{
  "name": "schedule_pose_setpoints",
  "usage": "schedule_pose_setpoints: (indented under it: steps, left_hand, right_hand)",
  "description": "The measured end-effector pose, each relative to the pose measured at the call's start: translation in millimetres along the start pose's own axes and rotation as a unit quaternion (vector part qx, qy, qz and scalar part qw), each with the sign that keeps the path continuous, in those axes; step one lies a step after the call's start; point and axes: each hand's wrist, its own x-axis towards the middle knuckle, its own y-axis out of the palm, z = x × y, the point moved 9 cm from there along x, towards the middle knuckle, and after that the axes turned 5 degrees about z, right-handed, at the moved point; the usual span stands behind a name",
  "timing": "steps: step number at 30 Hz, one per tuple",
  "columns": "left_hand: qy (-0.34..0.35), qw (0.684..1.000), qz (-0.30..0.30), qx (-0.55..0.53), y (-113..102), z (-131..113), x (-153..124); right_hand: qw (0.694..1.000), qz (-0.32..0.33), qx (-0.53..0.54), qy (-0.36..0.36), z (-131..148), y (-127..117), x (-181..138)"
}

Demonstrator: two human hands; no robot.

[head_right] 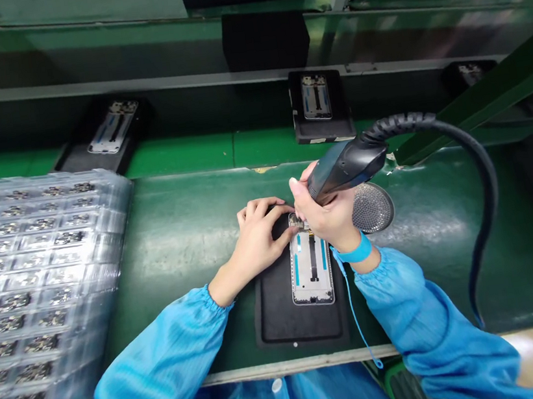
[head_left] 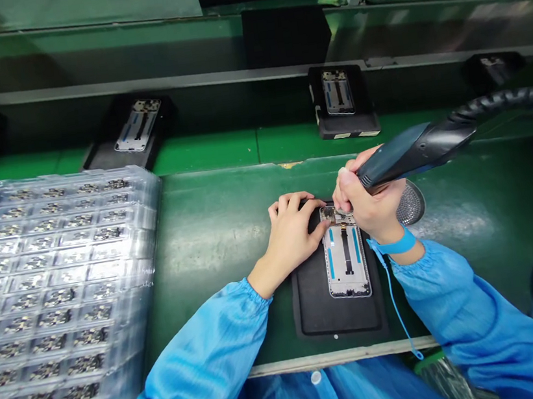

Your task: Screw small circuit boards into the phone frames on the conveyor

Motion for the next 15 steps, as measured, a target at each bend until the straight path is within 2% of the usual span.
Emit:
schedule_pose_setpoints:
  steps: [3, 8, 11, 15]
  left_hand:
    - [0.020, 1.000, 0.004, 0.011, -5.9, 10.1, 8.9]
    - [0.016, 0.998, -0.053, 0.026, -35.8, 36.4, 35.0]
    - [0.044, 0.995, -0.075, 0.037, -39.5, 33.0, 31.7]
    - [0.070, 0.993, -0.061, 0.077, -24.9, 20.5, 5.6]
  right_hand:
    - [0.999, -0.041, 0.002, -0.017, 17.8, -22.8, -0.6]
    - [0.987, -0.128, -0.039, -0.089, 58.8, -104.0, -8.3]
    - [0.983, -0.159, -0.072, -0.057, 58.2, -142.1, -18.8]
    - [0.981, -0.178, -0.077, -0.003, 41.8, -158.7, -32.4]
